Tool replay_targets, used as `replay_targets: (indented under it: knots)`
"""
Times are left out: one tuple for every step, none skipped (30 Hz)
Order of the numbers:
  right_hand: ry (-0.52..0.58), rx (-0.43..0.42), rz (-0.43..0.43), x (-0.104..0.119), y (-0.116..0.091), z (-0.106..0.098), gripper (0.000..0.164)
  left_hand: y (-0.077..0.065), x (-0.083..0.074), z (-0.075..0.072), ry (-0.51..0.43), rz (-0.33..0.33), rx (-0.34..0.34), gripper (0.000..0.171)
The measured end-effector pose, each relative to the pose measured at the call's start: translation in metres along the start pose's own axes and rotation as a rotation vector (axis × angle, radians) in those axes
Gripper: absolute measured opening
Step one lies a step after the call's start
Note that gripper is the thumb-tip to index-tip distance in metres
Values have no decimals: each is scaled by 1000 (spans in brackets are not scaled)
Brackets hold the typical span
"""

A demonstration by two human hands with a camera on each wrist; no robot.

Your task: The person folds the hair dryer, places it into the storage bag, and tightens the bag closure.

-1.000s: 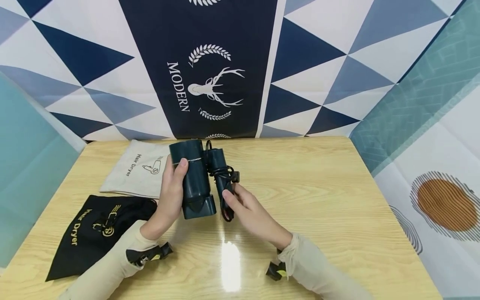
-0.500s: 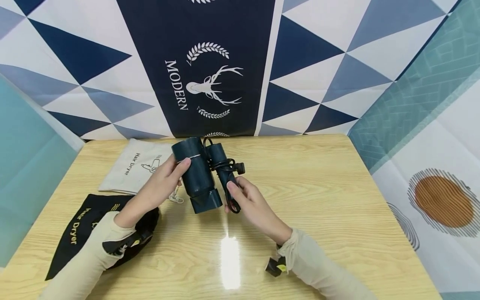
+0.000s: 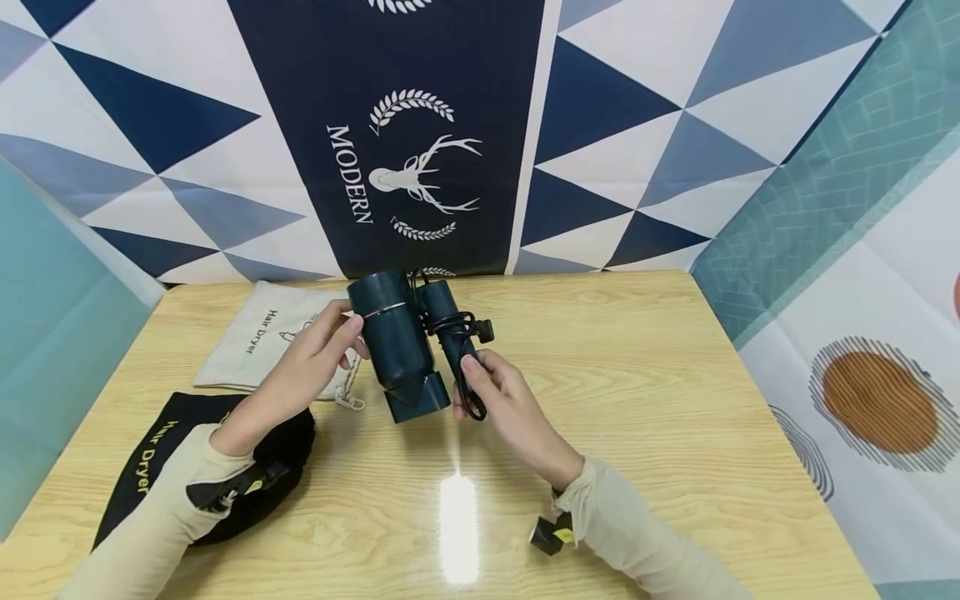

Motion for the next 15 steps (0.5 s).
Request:
replay_targets:
  knots:
    - [0, -2, -3, 0, 0, 0, 40, 0, 1, -1, 5, 3, -13, 52]
    - [-1, -5, -7, 1, 0, -1, 40, 0, 2, -2, 12, 5, -24, 52]
    - [-3, -5, -9, 1, 0, -1, 39, 0, 3, -4, 13, 8, -31, 51]
    - [-2, -7, -9, 1, 0, -1, 39, 0, 4, -5, 16, 11, -39, 51]
    - [-2, -7, -10, 1, 1, -2, 38, -1, 6, -6, 18, 14, -45, 50]
    - [-4, -6, -11, 1, 1, -2, 38, -1, 7, -7, 18, 19, -53, 48]
    - [-6, -7, -12, 1, 1, -2, 38, -1, 8, -9, 20, 23, -61, 46]
    - [-7, -8, -13, 1, 1, -2, 38, -1, 9, -10, 25, 24, -67, 45]
    - [-6, -8, -13, 1, 1, -2, 38, 0, 10, -12, 33, 24, -71, 44]
    - [-7, -10, -13, 1, 1, -2, 38, 0, 11, -13, 42, 23, -73, 43]
    - [-7, -11, -14, 0, 1, -2, 38, 0, 12, -15, 53, 21, -72, 42]
    - [-6, -14, -13, 0, 1, -2, 38, 1, 13, -16, 65, 15, -68, 42]
    - [-4, -15, -12, 0, 1, -1, 39, 1, 14, -17, 83, 7, -59, 41]
    - [-2, -18, -9, -1, 1, -1, 39, 2, 16, -18, 99, 2, -48, 40]
    - [-2, -20, -7, -1, 1, -1, 39, 3, 17, -19, 113, -4, -35, 40]
Point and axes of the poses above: each hand's wrist, its own y-axis towards the middle knuckle, its own z-axis out of the palm, x = y × z, the point moved 2 cm from there along y, towards the middle knuckle, and after that the axes turned 15 degrees about x, right-handed, at the moved point
